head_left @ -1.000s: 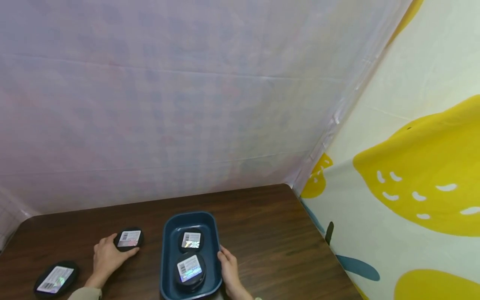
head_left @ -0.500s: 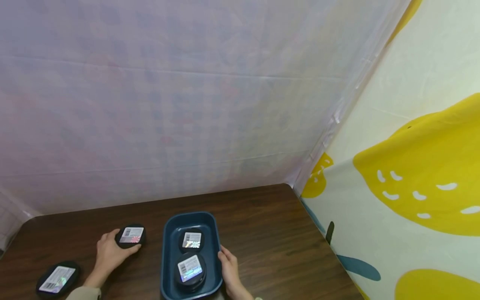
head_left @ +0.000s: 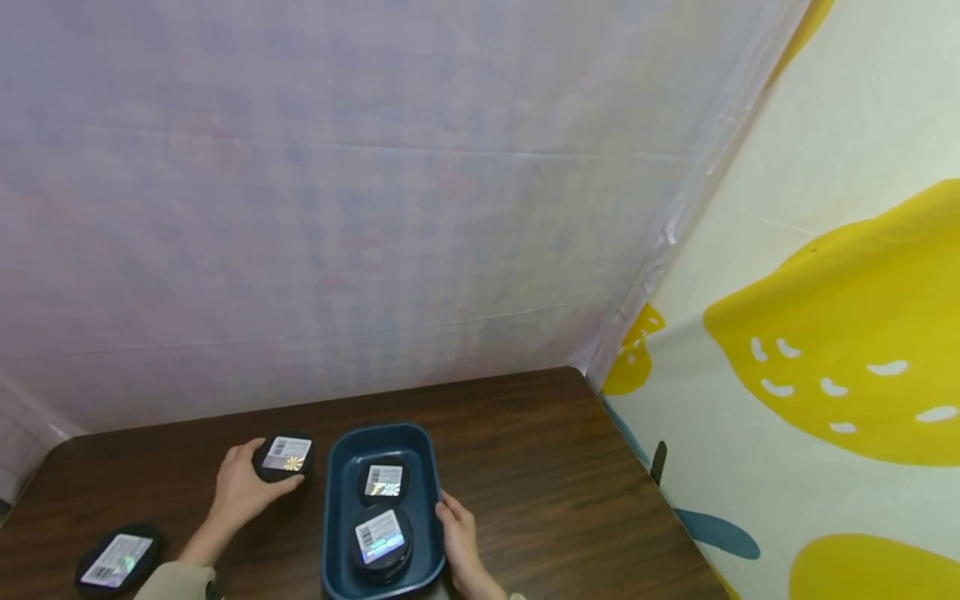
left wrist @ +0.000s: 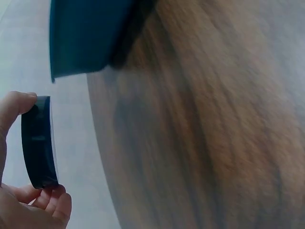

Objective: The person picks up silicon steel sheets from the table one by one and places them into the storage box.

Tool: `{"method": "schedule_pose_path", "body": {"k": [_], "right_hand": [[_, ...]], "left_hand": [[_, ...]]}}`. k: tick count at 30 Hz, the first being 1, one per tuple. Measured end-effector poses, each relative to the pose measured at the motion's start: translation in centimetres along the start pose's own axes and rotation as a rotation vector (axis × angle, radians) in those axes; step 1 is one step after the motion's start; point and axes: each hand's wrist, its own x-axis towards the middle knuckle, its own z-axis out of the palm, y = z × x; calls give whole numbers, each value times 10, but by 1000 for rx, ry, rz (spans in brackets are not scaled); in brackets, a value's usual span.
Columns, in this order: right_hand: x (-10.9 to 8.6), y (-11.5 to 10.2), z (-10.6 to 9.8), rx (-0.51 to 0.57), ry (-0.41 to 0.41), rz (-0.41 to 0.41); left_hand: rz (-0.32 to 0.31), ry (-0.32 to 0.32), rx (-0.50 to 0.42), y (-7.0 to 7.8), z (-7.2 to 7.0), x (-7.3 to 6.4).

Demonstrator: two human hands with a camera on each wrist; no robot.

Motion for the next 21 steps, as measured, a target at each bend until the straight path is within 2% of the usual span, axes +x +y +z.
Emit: {"method": "schedule_pose_path", "body": {"k": [11,21], "right_hand": [[-1,-1,0,12,-3,-1],[-2,-3,0,14,-7,-12]], "left_hand": [[27,-45,-9,31,-1,6],[134,-44,-51,57,10,10]]}}
